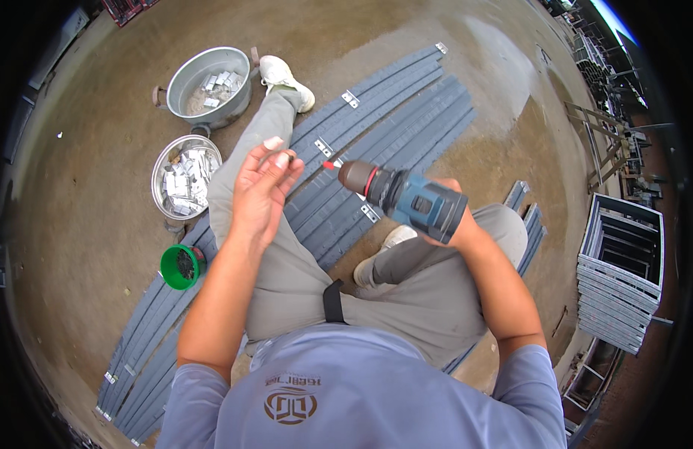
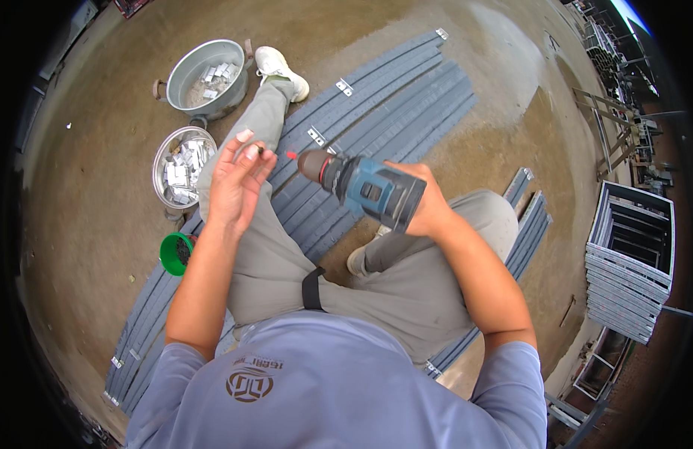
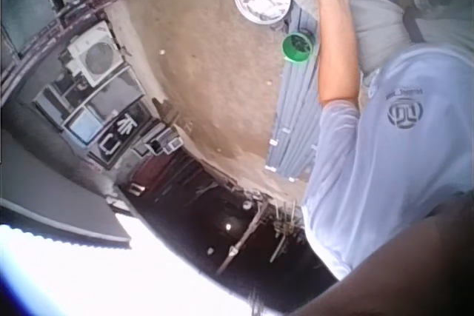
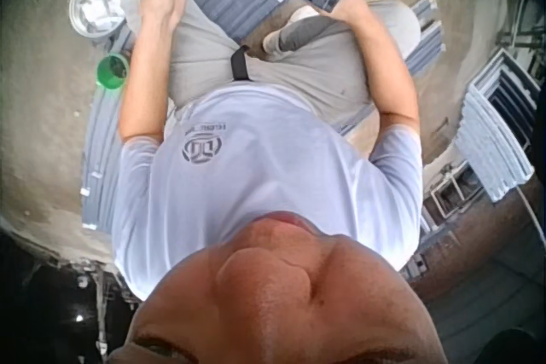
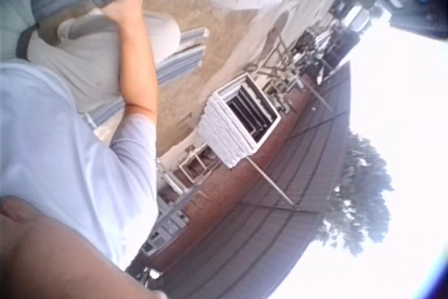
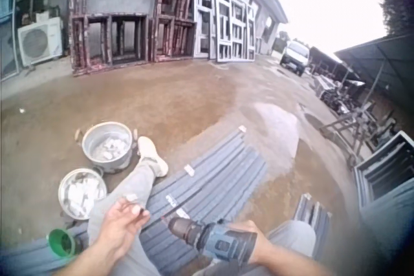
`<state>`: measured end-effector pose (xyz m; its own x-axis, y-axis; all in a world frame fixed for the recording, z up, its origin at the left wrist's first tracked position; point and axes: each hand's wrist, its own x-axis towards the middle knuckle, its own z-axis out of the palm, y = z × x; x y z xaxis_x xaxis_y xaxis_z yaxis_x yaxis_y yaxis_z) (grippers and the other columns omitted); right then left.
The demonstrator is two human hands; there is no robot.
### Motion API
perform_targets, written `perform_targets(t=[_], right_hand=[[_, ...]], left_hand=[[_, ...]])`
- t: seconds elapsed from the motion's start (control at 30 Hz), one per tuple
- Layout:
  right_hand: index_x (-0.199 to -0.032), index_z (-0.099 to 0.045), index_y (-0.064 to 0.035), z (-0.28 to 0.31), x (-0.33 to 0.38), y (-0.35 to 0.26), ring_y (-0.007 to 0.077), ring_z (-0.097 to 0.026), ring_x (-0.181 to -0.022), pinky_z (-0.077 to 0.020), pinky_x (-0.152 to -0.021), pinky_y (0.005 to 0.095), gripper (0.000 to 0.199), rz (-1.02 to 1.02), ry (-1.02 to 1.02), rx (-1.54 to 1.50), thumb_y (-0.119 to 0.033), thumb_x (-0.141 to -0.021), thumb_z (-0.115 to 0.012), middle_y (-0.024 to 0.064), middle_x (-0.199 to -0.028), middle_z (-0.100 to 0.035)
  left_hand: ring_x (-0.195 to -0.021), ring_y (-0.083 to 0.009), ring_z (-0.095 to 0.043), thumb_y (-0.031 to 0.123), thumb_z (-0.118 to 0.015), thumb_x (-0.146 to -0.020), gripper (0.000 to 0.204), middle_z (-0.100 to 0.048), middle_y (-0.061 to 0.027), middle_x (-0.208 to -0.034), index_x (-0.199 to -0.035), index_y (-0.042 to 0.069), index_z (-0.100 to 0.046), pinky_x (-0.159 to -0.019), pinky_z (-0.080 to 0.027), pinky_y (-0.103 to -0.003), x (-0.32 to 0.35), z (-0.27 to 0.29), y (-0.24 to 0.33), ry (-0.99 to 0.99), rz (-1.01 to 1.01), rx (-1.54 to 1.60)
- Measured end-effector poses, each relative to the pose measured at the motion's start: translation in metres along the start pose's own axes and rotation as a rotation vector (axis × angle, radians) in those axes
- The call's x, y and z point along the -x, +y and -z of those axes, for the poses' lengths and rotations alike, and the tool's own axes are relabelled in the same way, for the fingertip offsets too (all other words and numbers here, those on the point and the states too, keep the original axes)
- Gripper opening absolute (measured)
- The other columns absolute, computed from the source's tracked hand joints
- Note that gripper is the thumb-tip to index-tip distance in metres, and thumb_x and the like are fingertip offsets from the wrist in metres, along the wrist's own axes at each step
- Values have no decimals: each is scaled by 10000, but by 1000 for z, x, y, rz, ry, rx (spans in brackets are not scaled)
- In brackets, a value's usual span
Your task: The person uses a cordless drill to attach metal brackets to long metal bars laid on the floor. They repeatedly pick up brackets and screws, position them on the bars, and drive screws to secure them.
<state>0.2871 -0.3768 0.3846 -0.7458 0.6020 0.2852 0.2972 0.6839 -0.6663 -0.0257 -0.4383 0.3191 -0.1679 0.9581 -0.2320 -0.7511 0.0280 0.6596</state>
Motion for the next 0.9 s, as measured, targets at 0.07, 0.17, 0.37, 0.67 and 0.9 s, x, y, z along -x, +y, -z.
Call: perform_targets(t=[0.07,0.17,0.37,0.67,0.9], right_hand=[[-896,-645,-19,-5,-7,-6,328,-589,-615,-498,-596,357,289,-108,-41,-100,-109,-675,-807,115,-736,-617],[-895,-646,-21,-10,-13,-12,340,-597,-620,-498,-593,364,298,-89,-37,-114,-114,-667,-814,114,-740,-622],[-959,-657,-7,-11,-11,-10,349,-613,-638,-513,-604,365,356,-67,-31,-83,-94,-650,-812,116,-757,-640],[-898,-626,-7,-12,-9,-6,346,-577,-614,-489,-578,370,311,-11,-3,-63,-82,-655,-805,116,-748,-593],[-881,-629,-11,-11,-6,-9,340,-580,-611,-489,-573,374,301,-19,-6,-37,-80,-647,-804,114,-741,-593]], left_hand=[[-1043,-207,-693,73,-676,-994,328,-688,-87,-1119,-1303,63,-567,-986,-556,-375,-1,-5,-1,10,8,-17],[-1040,-204,-684,87,-681,-990,314,-680,-79,-1118,-1288,88,-582,-1005,-540,-392,2,-9,-3,-31,47,-31],[-1007,-194,-699,97,-659,-1007,279,-686,-66,-1128,-1279,109,-597,-985,-549,-390,5,-13,-8,-102,66,5],[-991,-177,-701,103,-651,-1014,265,-683,-70,-1148,-1274,97,-600,-984,-553,-381,7,-18,-10,-111,69,-2],[-992,-178,-702,100,-649,-1015,258,-684,-69,-1154,-1269,97,-606,-983,-552,-369,10,-17,-10,-110,77,4]])
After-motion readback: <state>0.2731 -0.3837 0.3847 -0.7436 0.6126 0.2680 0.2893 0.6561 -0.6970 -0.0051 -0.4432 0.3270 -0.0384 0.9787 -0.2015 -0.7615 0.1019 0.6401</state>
